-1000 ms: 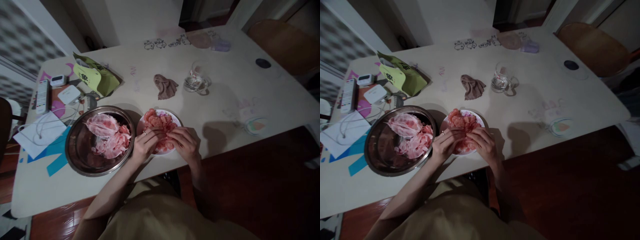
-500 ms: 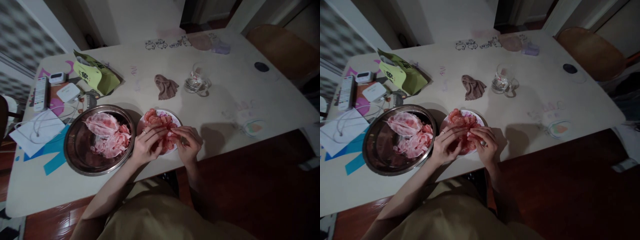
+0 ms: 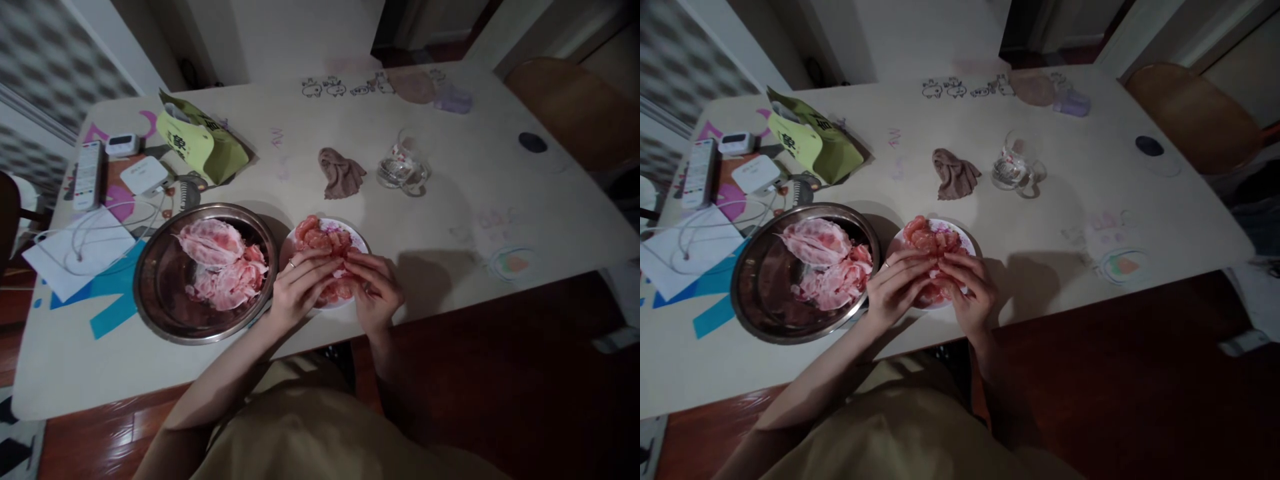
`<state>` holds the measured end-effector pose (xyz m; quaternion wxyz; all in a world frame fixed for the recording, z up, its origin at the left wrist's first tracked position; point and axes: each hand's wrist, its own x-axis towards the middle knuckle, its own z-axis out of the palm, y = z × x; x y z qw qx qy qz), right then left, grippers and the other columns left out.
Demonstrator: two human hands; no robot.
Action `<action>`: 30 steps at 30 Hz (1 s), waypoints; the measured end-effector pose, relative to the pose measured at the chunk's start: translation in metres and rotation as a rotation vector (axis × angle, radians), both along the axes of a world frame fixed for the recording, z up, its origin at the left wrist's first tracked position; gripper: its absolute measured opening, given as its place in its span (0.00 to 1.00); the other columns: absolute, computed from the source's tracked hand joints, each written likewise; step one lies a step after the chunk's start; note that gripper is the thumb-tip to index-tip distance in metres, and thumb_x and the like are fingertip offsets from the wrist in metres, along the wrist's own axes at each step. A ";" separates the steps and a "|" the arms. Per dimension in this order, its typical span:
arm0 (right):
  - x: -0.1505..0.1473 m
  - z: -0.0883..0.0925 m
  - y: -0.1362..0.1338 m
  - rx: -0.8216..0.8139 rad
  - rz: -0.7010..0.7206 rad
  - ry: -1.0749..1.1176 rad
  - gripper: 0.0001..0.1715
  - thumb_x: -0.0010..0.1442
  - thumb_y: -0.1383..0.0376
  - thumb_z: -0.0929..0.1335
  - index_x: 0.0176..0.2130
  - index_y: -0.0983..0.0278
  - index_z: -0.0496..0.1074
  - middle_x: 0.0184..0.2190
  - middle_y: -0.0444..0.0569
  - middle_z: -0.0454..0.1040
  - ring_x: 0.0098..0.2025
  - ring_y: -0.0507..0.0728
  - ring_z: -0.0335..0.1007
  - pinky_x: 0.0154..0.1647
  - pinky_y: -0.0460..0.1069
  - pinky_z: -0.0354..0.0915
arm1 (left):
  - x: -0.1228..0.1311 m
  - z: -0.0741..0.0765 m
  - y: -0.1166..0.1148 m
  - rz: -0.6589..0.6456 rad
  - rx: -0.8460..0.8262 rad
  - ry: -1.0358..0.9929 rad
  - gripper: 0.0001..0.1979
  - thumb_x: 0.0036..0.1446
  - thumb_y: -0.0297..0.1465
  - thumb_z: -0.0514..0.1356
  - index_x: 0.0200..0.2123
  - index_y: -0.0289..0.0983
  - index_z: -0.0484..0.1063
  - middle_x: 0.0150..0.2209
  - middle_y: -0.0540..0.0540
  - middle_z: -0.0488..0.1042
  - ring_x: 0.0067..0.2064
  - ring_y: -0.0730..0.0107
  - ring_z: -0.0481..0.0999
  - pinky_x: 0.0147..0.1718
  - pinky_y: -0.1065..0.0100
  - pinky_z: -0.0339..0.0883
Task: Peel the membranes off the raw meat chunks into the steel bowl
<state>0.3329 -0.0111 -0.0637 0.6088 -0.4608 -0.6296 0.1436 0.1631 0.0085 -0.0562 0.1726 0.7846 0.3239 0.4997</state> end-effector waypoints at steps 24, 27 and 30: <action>-0.035 -0.006 -0.007 0.036 -0.213 0.134 0.09 0.61 0.70 0.75 0.41 0.55 0.80 0.38 0.43 0.82 0.41 0.55 0.81 0.42 0.54 0.79 | 0.005 0.004 -0.007 0.087 -0.011 -0.150 0.14 0.63 0.22 0.64 0.51 0.37 0.78 0.41 0.44 0.83 0.45 0.66 0.83 0.46 0.63 0.79; -0.037 -0.007 -0.006 0.060 -0.241 0.129 0.11 0.60 0.70 0.76 0.42 0.56 0.81 0.38 0.43 0.83 0.40 0.55 0.81 0.41 0.53 0.79 | 0.006 0.004 -0.006 0.113 -0.011 -0.156 0.13 0.62 0.22 0.65 0.50 0.37 0.78 0.41 0.44 0.84 0.44 0.66 0.83 0.46 0.63 0.79; -0.038 -0.006 -0.006 0.115 -0.284 0.084 0.12 0.59 0.70 0.77 0.42 0.56 0.81 0.38 0.43 0.83 0.40 0.54 0.81 0.42 0.53 0.79 | 0.006 0.003 -0.007 0.120 -0.018 -0.157 0.14 0.61 0.22 0.66 0.50 0.37 0.78 0.41 0.44 0.84 0.44 0.66 0.83 0.46 0.63 0.79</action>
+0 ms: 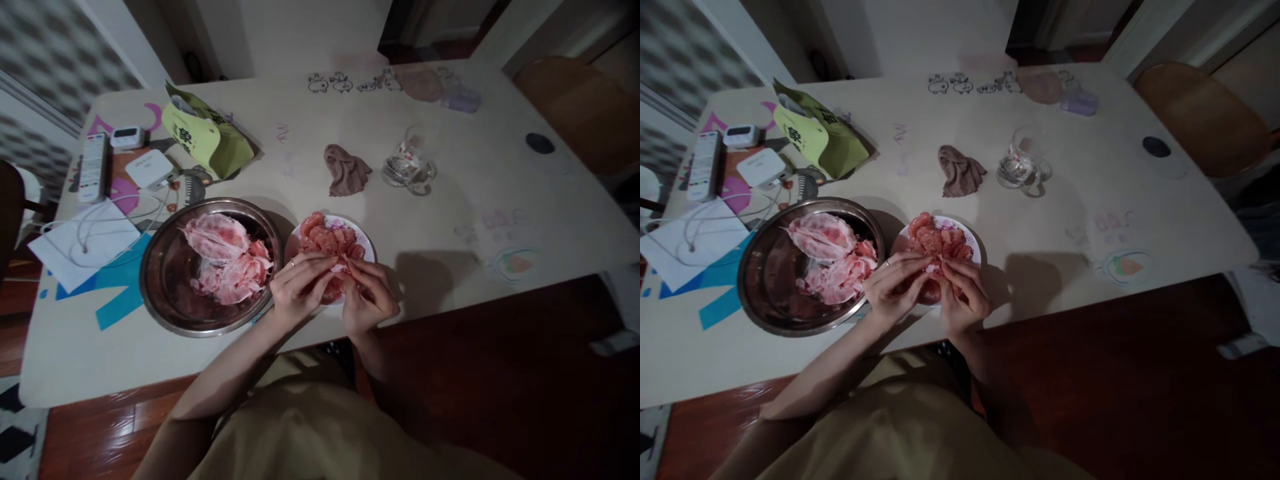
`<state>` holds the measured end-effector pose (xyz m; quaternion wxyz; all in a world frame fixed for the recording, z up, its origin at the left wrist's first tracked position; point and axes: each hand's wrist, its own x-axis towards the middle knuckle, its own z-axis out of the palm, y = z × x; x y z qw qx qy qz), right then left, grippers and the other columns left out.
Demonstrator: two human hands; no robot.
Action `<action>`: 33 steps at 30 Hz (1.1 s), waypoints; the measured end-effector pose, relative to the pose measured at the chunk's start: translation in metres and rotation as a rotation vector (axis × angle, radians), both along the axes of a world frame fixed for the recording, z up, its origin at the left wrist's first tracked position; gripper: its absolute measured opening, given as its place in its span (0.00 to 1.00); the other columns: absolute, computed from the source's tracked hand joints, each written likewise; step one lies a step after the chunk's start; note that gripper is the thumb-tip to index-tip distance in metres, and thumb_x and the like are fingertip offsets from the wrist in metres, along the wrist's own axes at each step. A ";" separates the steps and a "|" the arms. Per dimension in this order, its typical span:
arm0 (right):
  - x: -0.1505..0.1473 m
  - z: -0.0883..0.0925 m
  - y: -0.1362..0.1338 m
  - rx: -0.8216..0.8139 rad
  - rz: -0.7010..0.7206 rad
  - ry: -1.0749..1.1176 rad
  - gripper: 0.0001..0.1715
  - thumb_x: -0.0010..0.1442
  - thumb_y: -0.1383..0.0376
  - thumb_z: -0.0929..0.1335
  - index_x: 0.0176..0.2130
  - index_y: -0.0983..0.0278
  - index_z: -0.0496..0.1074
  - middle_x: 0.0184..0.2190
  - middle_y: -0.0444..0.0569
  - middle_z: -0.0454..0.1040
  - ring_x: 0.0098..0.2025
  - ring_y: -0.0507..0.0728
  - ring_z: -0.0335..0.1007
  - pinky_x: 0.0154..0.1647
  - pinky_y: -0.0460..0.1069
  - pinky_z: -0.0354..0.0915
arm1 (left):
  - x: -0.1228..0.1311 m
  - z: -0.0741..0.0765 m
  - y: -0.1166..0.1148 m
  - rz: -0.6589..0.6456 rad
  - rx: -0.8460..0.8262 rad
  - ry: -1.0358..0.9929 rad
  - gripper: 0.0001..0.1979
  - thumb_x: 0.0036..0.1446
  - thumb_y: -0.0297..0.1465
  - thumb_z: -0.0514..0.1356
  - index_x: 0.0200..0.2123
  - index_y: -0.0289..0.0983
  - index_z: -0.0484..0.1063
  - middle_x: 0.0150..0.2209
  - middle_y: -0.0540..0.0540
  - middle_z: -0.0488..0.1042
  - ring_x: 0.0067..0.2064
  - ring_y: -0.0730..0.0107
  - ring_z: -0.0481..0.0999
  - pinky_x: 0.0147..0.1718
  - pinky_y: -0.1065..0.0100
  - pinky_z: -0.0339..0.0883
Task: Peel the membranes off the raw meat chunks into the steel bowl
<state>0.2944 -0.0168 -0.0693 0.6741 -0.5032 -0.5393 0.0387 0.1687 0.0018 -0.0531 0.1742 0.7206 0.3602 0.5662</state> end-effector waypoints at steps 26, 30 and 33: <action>0.052 0.008 0.009 -0.095 0.214 -0.388 0.15 0.62 0.71 0.74 0.47 0.54 0.79 0.39 0.45 0.83 0.42 0.54 0.82 0.44 0.51 0.79 | -0.011 -0.003 0.004 -0.034 0.044 0.397 0.10 0.66 0.27 0.61 0.50 0.37 0.74 0.47 0.43 0.82 0.59 0.58 0.77 0.53 0.62 0.76; 0.056 0.002 0.011 -0.032 0.184 -0.490 0.20 0.64 0.74 0.72 0.51 0.54 0.79 0.41 0.45 0.83 0.45 0.54 0.82 0.48 0.51 0.79 | -0.010 -0.005 0.004 0.014 0.073 0.449 0.08 0.65 0.28 0.62 0.47 0.37 0.75 0.41 0.45 0.83 0.55 0.58 0.79 0.48 0.64 0.76; 0.054 -0.003 0.010 0.001 0.141 -0.504 0.23 0.65 0.75 0.70 0.54 0.54 0.77 0.43 0.46 0.83 0.46 0.55 0.82 0.49 0.52 0.79 | -0.009 -0.006 0.005 0.038 0.077 0.434 0.08 0.64 0.29 0.63 0.47 0.38 0.75 0.39 0.45 0.83 0.52 0.60 0.81 0.47 0.65 0.76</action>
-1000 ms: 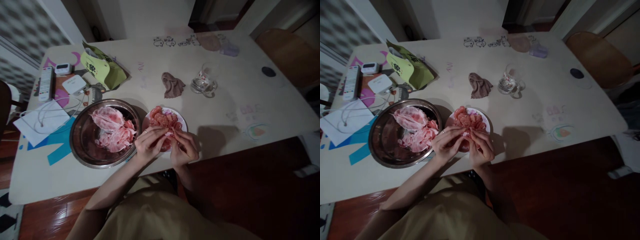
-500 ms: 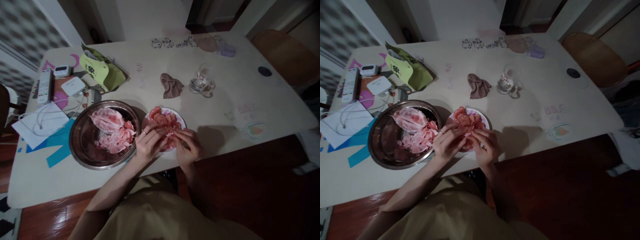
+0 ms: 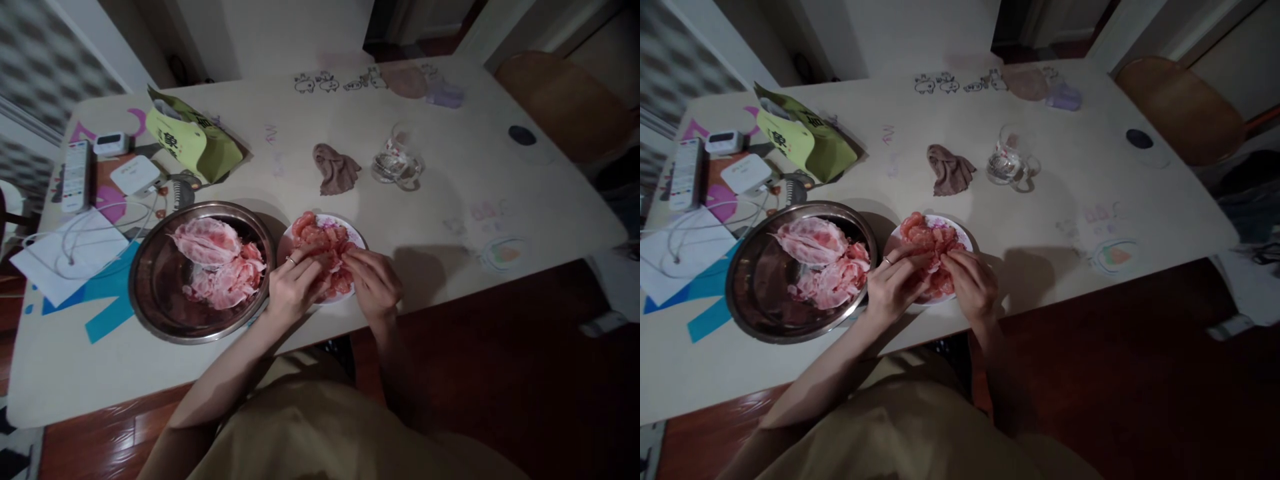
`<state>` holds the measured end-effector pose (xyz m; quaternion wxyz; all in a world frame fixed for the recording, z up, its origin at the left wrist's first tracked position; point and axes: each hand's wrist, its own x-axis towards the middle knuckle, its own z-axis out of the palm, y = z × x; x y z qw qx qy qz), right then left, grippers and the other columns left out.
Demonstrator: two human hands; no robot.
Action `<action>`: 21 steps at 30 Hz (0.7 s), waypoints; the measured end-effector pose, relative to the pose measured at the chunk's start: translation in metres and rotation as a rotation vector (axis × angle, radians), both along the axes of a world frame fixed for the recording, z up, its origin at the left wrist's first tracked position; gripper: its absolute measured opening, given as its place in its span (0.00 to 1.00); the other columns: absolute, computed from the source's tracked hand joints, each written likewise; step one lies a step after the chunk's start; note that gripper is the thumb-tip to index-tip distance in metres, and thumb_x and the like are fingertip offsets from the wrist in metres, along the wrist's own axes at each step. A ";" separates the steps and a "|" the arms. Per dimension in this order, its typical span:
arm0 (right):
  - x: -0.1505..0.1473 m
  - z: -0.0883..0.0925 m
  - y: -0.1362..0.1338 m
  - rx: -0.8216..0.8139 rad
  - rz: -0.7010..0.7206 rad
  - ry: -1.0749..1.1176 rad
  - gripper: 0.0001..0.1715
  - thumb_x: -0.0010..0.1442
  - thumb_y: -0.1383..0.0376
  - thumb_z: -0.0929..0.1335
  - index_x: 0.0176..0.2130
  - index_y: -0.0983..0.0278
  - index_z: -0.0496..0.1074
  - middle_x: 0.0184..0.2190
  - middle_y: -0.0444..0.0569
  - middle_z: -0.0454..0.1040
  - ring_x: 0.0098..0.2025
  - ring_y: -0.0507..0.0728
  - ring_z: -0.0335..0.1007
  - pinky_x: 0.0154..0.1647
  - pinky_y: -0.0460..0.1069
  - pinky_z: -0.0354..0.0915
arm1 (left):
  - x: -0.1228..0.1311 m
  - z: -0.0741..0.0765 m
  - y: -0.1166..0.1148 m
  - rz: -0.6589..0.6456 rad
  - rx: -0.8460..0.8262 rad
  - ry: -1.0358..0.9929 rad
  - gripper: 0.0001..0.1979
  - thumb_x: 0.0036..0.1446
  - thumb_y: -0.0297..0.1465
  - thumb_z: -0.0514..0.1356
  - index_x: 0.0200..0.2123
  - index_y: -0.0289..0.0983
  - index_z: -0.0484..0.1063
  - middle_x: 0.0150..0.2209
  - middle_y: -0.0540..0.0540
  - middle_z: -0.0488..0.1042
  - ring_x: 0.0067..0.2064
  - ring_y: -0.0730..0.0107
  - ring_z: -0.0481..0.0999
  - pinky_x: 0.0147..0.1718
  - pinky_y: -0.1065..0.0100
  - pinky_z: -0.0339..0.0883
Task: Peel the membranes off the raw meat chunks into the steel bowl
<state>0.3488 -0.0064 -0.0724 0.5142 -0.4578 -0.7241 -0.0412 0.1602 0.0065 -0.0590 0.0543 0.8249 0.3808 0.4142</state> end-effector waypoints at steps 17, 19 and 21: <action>-0.003 0.005 0.006 -0.074 -0.044 0.132 0.19 0.65 0.73 0.70 0.50 0.53 0.79 0.42 0.45 0.82 0.44 0.54 0.81 0.47 0.52 0.78 | 0.003 0.006 -0.002 0.013 -0.063 -0.079 0.08 0.63 0.28 0.64 0.46 0.38 0.75 0.40 0.45 0.82 0.53 0.59 0.79 0.51 0.62 0.76; -0.004 0.008 0.005 -0.138 -0.055 0.145 0.17 0.66 0.73 0.70 0.49 0.54 0.79 0.42 0.46 0.82 0.44 0.54 0.80 0.47 0.52 0.78 | 0.004 0.007 -0.002 0.020 -0.072 -0.103 0.11 0.63 0.27 0.63 0.49 0.38 0.74 0.42 0.44 0.82 0.54 0.59 0.79 0.53 0.62 0.76; -0.006 0.010 0.004 -0.198 -0.058 0.135 0.16 0.66 0.72 0.69 0.49 0.56 0.79 0.42 0.47 0.82 0.44 0.54 0.80 0.48 0.52 0.78 | 0.005 0.007 -0.003 0.030 -0.074 -0.133 0.13 0.64 0.27 0.63 0.51 0.38 0.73 0.44 0.44 0.81 0.55 0.60 0.78 0.54 0.61 0.75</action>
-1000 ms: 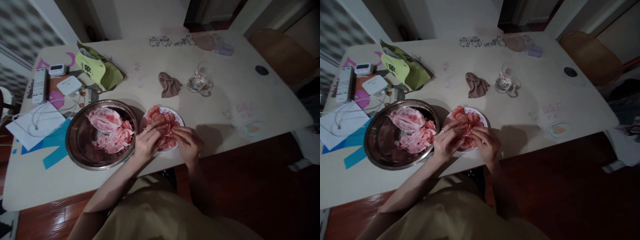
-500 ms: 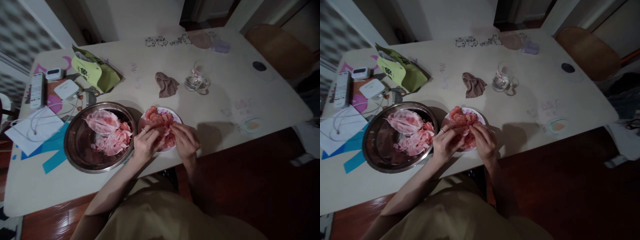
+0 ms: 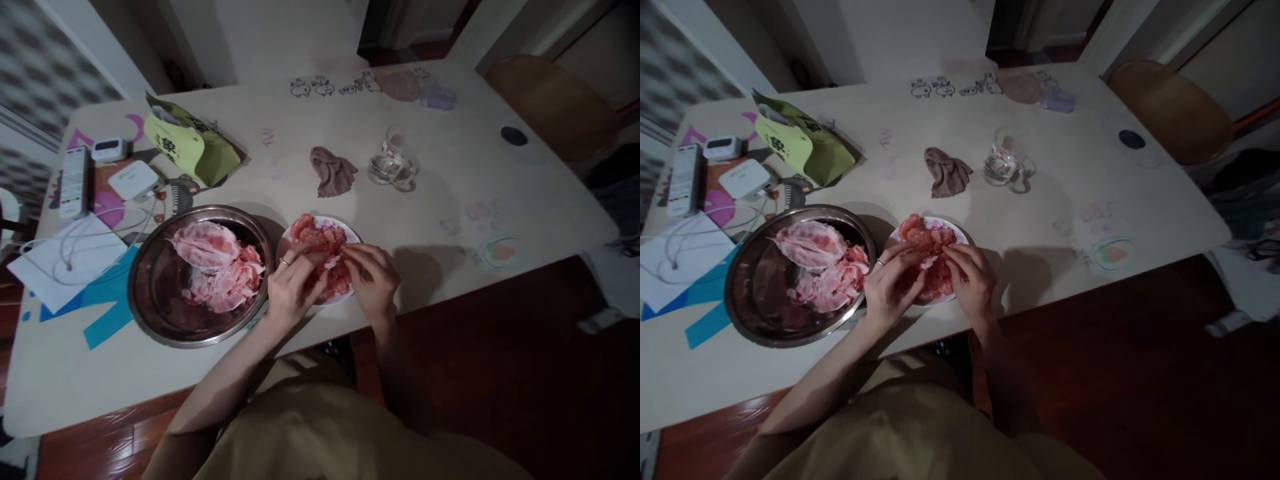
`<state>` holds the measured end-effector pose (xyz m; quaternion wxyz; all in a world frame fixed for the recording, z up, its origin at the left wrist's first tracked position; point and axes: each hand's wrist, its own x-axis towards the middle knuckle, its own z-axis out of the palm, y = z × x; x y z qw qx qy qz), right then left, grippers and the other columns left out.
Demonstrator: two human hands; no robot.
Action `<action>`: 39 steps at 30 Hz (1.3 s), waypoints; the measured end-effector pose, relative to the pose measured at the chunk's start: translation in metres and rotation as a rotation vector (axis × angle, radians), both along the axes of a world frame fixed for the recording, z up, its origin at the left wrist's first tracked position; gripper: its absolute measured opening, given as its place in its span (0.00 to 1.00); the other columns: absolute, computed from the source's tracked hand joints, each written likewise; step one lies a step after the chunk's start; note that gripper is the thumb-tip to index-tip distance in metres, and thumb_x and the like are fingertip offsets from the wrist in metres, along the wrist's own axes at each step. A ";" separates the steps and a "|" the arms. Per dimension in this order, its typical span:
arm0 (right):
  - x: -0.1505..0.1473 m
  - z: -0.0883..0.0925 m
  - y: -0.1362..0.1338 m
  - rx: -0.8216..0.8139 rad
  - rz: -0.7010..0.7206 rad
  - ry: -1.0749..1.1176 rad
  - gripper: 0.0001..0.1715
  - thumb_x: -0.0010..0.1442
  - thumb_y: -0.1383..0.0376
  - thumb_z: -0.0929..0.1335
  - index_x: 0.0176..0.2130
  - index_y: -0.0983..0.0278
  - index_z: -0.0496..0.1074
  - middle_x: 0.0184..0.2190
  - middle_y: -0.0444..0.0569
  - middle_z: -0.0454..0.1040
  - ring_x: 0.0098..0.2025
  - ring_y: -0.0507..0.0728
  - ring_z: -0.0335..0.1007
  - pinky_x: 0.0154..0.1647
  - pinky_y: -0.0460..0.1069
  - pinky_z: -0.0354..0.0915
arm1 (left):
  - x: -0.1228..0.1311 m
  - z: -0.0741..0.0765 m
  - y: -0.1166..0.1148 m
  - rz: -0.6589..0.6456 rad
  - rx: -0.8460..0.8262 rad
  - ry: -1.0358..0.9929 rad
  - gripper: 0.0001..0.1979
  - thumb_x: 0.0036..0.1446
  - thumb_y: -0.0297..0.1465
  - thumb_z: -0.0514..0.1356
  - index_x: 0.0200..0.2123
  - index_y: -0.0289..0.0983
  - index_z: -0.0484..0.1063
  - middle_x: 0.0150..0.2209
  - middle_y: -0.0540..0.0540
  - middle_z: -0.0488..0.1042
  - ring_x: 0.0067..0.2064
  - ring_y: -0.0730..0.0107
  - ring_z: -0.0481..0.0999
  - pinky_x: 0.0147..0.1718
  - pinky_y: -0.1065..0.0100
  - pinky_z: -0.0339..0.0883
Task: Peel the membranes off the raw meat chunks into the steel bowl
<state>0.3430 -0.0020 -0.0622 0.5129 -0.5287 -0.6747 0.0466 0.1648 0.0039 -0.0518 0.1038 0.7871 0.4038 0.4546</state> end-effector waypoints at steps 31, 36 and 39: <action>-0.020 0.015 -0.001 0.098 -0.060 -0.203 0.06 0.65 0.71 0.70 0.40 0.60 0.73 0.36 0.45 0.81 0.40 0.54 0.78 0.53 0.54 0.66 | 0.003 0.008 -0.001 -0.027 -0.154 -0.193 0.12 0.68 0.25 0.60 0.53 0.38 0.73 0.48 0.43 0.79 0.52 0.66 0.77 0.55 0.62 0.71; -0.012 0.013 0.000 0.044 -0.107 -0.244 0.04 0.66 0.70 0.70 0.40 0.61 0.75 0.36 0.46 0.82 0.41 0.55 0.77 0.53 0.54 0.65 | 0.003 0.009 -0.002 -0.008 -0.162 -0.209 0.09 0.68 0.24 0.58 0.50 0.37 0.73 0.46 0.44 0.79 0.50 0.67 0.77 0.54 0.63 0.71; -0.012 0.015 0.001 0.063 -0.065 -0.221 0.05 0.66 0.70 0.71 0.40 0.59 0.77 0.36 0.44 0.83 0.42 0.55 0.78 0.55 0.55 0.65 | 0.003 0.007 -0.001 -0.013 -0.158 -0.197 0.10 0.68 0.24 0.59 0.51 0.37 0.73 0.47 0.44 0.78 0.51 0.67 0.77 0.54 0.64 0.70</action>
